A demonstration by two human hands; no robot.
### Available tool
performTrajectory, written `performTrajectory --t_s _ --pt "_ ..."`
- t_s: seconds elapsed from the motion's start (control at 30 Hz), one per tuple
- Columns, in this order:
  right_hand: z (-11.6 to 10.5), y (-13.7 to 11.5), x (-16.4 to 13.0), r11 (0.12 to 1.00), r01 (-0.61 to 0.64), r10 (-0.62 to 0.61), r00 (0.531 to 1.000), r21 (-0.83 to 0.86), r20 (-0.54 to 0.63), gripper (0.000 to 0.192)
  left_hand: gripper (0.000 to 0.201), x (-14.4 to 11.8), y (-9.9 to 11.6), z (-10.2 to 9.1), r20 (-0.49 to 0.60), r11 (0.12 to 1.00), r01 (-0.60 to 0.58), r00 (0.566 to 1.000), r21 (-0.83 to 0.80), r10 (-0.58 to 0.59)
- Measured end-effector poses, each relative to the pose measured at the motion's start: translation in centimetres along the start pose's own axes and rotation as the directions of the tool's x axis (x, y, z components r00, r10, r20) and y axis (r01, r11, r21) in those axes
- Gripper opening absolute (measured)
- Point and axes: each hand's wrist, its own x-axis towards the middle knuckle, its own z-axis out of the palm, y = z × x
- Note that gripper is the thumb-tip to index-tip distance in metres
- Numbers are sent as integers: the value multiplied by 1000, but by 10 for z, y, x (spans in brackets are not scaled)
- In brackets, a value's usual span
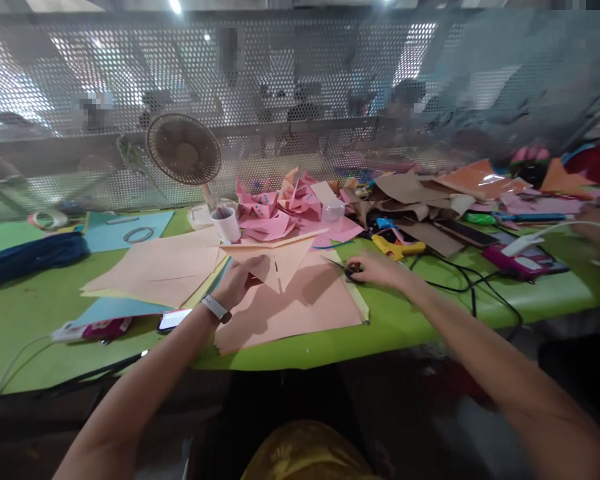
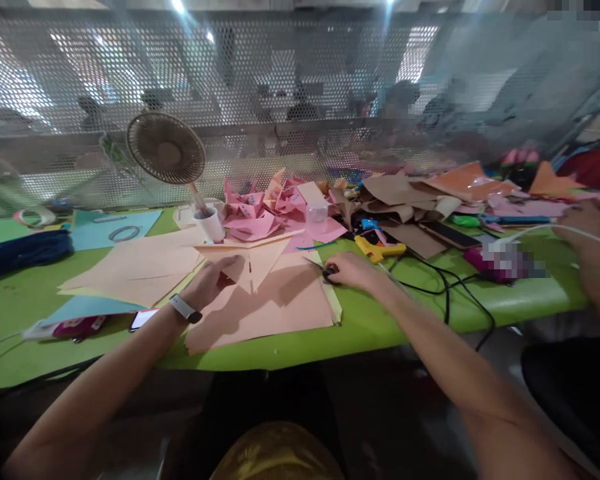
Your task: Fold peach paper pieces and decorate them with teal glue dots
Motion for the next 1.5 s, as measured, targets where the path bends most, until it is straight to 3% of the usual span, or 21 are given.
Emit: performTrajectory --t_s 0.1,0.17,0.2,0.23,0.27,0.37,0.43,0.53,0.6,0.67,0.7,0.73,0.8,0.87,0.93,1.0,1.07,1.13,1.23,1.37,1.5 --pt "-9 -3 -4 999 25 -23 999 -38 44 17 29 -7 6 4 21 999 23 1000 33 -24" --pt "-9 -19 -9 994 1 -10 997 -114 -79 18 28 -11 7 5 33 999 36 999 41 -37" --pt "-6 -31 -12 984 -22 -20 972 -178 -232 23 27 -13 6 5 35 998 48 998 40 -49" --pt "-2 -44 -15 970 -6 -84 929 -242 -361 27 26 -15 4 5 36 997 64 997 37 -65" --pt "4 -57 -17 947 87 -214 889 -311 -404 29 26 -16 1 5 38 996 85 996 33 -86" --pt "24 -90 -18 815 344 -530 767 -466 -362 41 21 -21 -11 4 53 989 149 987 23 -150" --pt "34 -101 -14 753 430 -616 727 -498 -303 38 17 -23 -17 4 79 983 185 979 11 -186" --pt "44 -105 -3 732 502 -653 710 -461 -264 30 10 -28 -20 1 86 969 245 966 -25 -242" --pt "48 -101 3 763 503 -627 729 -405 -275 26 27 -33 -15 -5 140 927 371 917 46 -374" --pt "52 -95 7 802 494 -585 762 -335 -276 23 54 -42 -4 -10 268 819 510 777 265 -570" --pt "54 -91 8 815 498 -571 777 -296 -265 22 58 -46 2 -12 337 774 508 704 376 -626" --pt "56 -88 8 822 509 -564 788 -255 -245 21 54 -49 9 -13 387 781 434 693 448 -608" --pt "61 -83 8 832 529 -554 806 -166 -209 20 37 -50 21 -12 439 892 134 833 431 -337" --pt "63 -81 7 858 510 -511 836 -60 -200 19 24 -43 25 -8 397 887 -158 917 434 -32" --pt "62 -81 7 890 452 -432 878 62 -205 19 19 -29 21 -4 373 735 -399 903 548 212" --pt "59 -83 10 907 374 -343 923 192 -173 19 23 -14 9 -2 448 502 -543 839 673 308" --pt "54 -85 13 906 295 -273 955 303 -116 20 22 -2 -4 -3 500 337 -581 812 741 302" --pt "51 -87 18 889 238 -226 971 391 -79 23 16 5 -14 -6 527 254 -583 810 772 256" --pt "51 -89 25 843 168 -159 985 511 -60 22 16 9 -22 -11 543 211 -582 811 785 216" --pt "58 -90 31 790 66 -62 998 609 -27 25 24 11 -27 -16 553 187 -600 795 778 250" --pt "62 -93 30 836 38 -32 999 548 -20 32 28 12 -30 -17 569 118 -611 779 783 264"
